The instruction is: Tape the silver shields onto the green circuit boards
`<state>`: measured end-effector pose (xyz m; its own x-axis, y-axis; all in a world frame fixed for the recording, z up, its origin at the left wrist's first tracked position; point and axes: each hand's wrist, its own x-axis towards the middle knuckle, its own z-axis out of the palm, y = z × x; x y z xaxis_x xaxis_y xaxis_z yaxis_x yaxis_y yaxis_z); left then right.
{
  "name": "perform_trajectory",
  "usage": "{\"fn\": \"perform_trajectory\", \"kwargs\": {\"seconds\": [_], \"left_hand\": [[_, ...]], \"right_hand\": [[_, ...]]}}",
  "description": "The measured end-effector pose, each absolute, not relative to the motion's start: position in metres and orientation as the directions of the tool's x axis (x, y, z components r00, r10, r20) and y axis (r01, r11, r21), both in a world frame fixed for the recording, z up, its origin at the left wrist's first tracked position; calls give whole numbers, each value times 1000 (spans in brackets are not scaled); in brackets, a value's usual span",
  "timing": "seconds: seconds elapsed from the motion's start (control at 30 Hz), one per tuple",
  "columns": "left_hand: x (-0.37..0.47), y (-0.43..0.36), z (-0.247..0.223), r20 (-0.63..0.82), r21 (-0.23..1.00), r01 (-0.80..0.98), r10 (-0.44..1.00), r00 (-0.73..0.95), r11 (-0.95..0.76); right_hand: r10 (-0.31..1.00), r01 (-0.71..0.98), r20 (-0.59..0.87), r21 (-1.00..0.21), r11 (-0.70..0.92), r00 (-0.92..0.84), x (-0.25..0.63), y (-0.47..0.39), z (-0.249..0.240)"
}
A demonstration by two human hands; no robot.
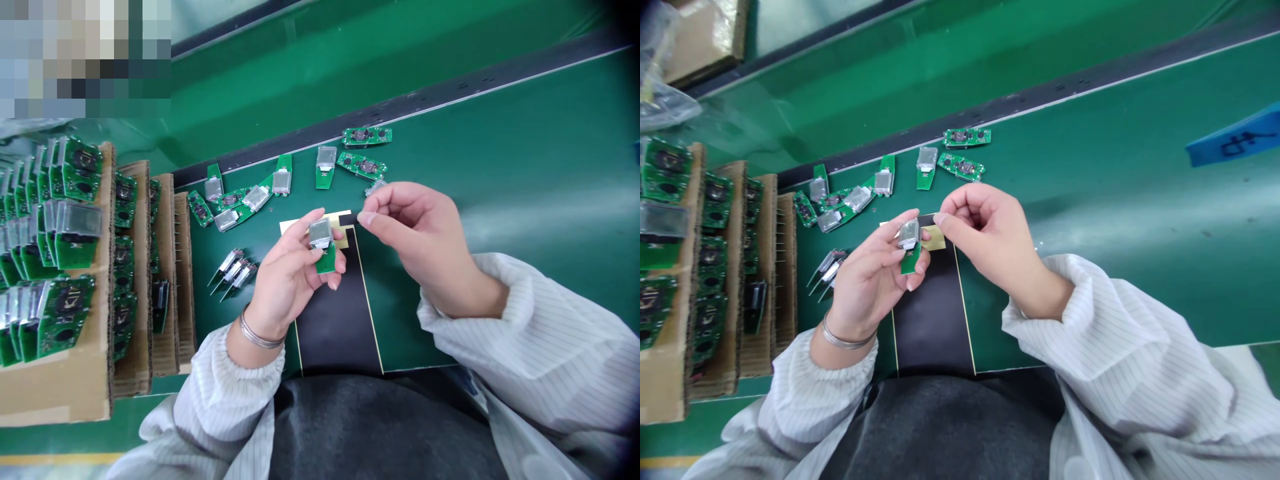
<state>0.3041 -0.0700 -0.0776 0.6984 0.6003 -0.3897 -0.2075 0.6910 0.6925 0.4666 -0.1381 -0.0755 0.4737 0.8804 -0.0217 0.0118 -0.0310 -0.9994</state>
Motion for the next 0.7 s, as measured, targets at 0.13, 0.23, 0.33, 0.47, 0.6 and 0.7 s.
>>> {"fn": "perform_trajectory", "kwargs": {"seconds": [0.13, 0.23, 0.33, 0.47, 0.6, 0.7], "left_hand": [[304, -70, -81, -372, 721, -201, 615, 695, 663], [304, -72, -81, -359, 736, -203, 626, 692, 646], [305, -72, -81, -351, 739, -207, 629, 694, 641], [305, -73, -80, -366, 755, -181, 634, 682, 630], [305, -74, -79, -357, 763, -162, 617, 701, 626], [305, -74, -78, -349, 751, -179, 613, 709, 635]], "right_hand": [[876, 8, -40, -999, -50, 481, 466, -138, -74], [875, 6, -47, -998, -57, 483, 466, -138, -73], [875, 11, -38, -999, -50, 482, 467, -138, -74], [880, 5, -42, -999, -51, 473, 467, -138, -73], [882, 0, -41, -999, -46, 470, 466, -138, -73], [878, 4, -34, -999, -41, 478, 466, -138, -73]]}}
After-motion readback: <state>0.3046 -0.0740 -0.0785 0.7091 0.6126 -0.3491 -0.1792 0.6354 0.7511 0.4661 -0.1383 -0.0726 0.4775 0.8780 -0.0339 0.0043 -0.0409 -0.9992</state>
